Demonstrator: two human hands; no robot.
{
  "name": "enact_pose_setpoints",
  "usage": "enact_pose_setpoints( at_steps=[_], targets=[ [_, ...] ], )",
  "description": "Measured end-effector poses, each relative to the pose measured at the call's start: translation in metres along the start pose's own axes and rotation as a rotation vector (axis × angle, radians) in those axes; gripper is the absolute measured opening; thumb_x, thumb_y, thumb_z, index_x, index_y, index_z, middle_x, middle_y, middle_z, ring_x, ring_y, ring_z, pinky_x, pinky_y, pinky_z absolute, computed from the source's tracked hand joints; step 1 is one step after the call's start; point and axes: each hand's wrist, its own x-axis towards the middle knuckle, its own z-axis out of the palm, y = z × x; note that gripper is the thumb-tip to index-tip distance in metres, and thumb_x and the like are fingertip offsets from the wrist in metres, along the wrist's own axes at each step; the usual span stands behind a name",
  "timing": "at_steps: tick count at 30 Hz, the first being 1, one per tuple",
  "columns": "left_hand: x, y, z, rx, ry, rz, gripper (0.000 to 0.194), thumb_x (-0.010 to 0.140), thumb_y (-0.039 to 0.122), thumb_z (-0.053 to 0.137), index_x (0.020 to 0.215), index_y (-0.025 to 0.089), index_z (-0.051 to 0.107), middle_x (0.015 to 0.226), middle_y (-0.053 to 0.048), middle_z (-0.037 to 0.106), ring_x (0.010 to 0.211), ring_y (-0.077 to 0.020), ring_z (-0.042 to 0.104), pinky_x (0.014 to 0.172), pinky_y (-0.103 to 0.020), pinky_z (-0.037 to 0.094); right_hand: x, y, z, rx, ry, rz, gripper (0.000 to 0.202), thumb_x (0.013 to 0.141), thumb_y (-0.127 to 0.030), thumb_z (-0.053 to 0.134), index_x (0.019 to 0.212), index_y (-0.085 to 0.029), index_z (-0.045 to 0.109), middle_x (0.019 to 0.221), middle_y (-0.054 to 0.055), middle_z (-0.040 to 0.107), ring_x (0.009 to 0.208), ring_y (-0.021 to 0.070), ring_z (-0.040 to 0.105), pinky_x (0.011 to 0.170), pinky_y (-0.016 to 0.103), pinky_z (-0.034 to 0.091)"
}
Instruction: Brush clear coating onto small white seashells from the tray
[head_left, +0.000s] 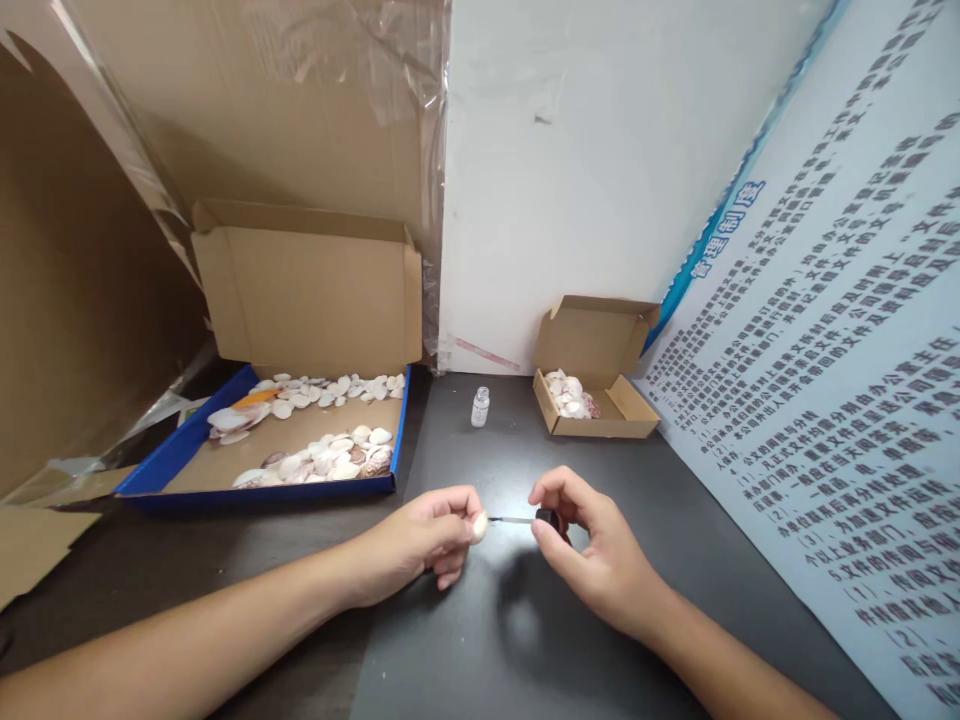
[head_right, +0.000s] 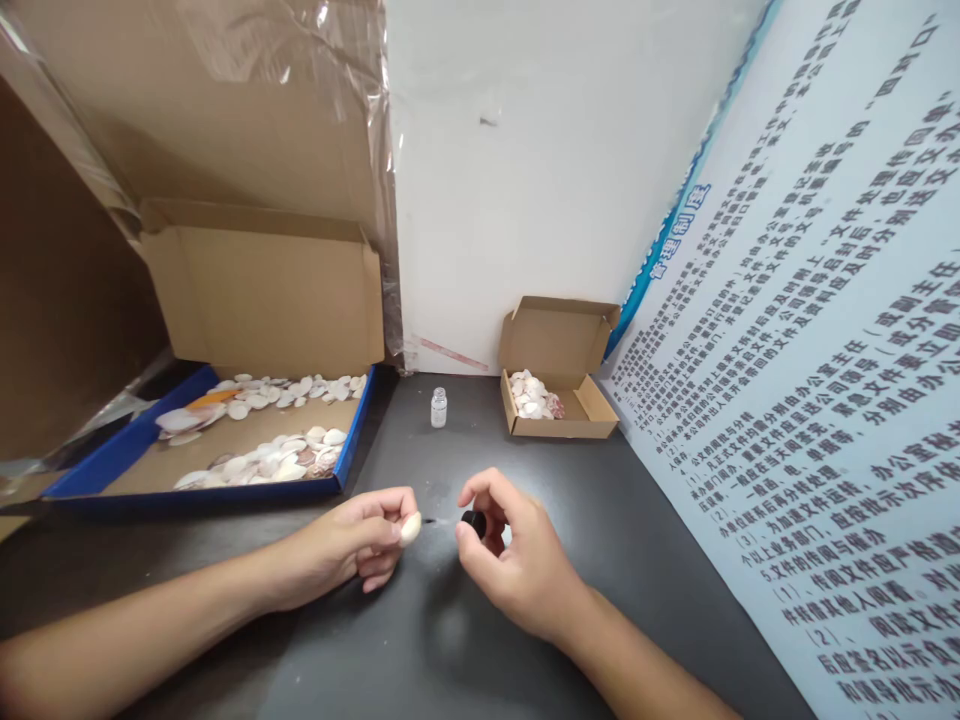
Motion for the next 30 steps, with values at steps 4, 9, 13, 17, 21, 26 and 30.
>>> enact_pose_setpoints(
  at_steps=[4, 9, 13, 17, 21, 26, 30],
  targets=[
    [-0.0006, 0.0001, 0.0003, -0.006, 0.001, 0.018, 0.025, 0.078, 0.031, 0.07, 0.078, 0.02, 0.048, 0.056, 0.009, 0.036, 0.046, -0.0059, 0.03, 0.047, -0.02, 0.033, 0.0013, -0.0007, 0.0012, 0.072, -0.013, 0.035, 0.007, 0.092, -0.029, 0.05, 0.094, -0.022, 0.05, 0.069, -0.006, 0.044, 0.054, 0.0107, 0.044, 0.054, 0.024, 0.04],
    [-0.0011, 0.0015, 0.0006, -0.005, 0.003, 0.019, 0.027, 0.076, 0.03, 0.072, 0.076, 0.02, 0.048, 0.059, 0.009, 0.038, 0.046, -0.0052, 0.033, 0.047, -0.02, 0.035, 0.0027, -0.0008, 0.001, -0.028, -0.002, 0.022, 0.008, 0.088, -0.026, 0.056, 0.093, -0.021, 0.052, 0.069, -0.005, 0.045, 0.057, 0.0116, 0.045, 0.055, 0.025, 0.039],
    [-0.0006, 0.0012, 0.0005, -0.04, -0.009, 0.025, 0.026, 0.076, 0.028, 0.071, 0.077, 0.02, 0.047, 0.058, 0.009, 0.04, 0.045, -0.0057, 0.036, 0.047, -0.02, 0.038, 0.0017, 0.0012, 0.0012, 0.055, -0.018, 0.043, 0.01, 0.094, -0.031, 0.049, 0.094, -0.021, 0.052, 0.065, -0.006, 0.045, 0.052, 0.0108, 0.044, 0.054, 0.025, 0.039],
    [-0.0005, 0.0014, 0.0004, -0.068, -0.012, 0.023, 0.024, 0.076, 0.029, 0.07, 0.077, 0.02, 0.048, 0.059, 0.008, 0.043, 0.045, -0.0057, 0.037, 0.047, -0.021, 0.042, 0.0006, 0.0006, 0.0021, -0.108, -0.015, -0.002, 0.005, 0.09, -0.025, 0.053, 0.088, -0.021, 0.054, 0.064, -0.005, 0.048, 0.058, 0.0129, 0.047, 0.056, 0.025, 0.04],
    [-0.0011, 0.0047, 0.0011, -0.07, 0.003, 0.012, 0.023, 0.077, 0.029, 0.07, 0.078, 0.019, 0.049, 0.061, 0.007, 0.043, 0.044, -0.0052, 0.037, 0.047, -0.021, 0.044, 0.0016, -0.002, 0.0021, -0.164, -0.013, -0.007, 0.004, 0.088, -0.023, 0.053, 0.086, -0.021, 0.056, 0.066, -0.004, 0.05, 0.058, 0.013, 0.048, 0.057, 0.025, 0.04],
    [-0.0018, 0.0077, 0.0025, -0.083, 0.021, 0.011, 0.023, 0.077, 0.027, 0.07, 0.077, 0.02, 0.049, 0.059, 0.008, 0.043, 0.044, -0.0053, 0.037, 0.047, -0.021, 0.045, 0.004, -0.0027, 0.001, -0.03, -0.023, 0.03, 0.013, 0.094, -0.03, 0.049, 0.088, -0.021, 0.055, 0.063, -0.006, 0.045, 0.054, 0.0115, 0.044, 0.055, 0.025, 0.038],
    [-0.0017, 0.0059, 0.0024, -0.073, 0.012, 0.013, 0.026, 0.075, 0.029, 0.073, 0.076, 0.02, 0.048, 0.056, 0.009, 0.041, 0.044, -0.0053, 0.036, 0.047, -0.02, 0.044, 0.0035, -0.0023, 0.0009, -0.073, -0.03, 0.011, 0.01, 0.092, -0.028, 0.052, 0.087, -0.021, 0.056, 0.064, -0.004, 0.047, 0.057, 0.0125, 0.047, 0.056, 0.024, 0.04]
  ],
)
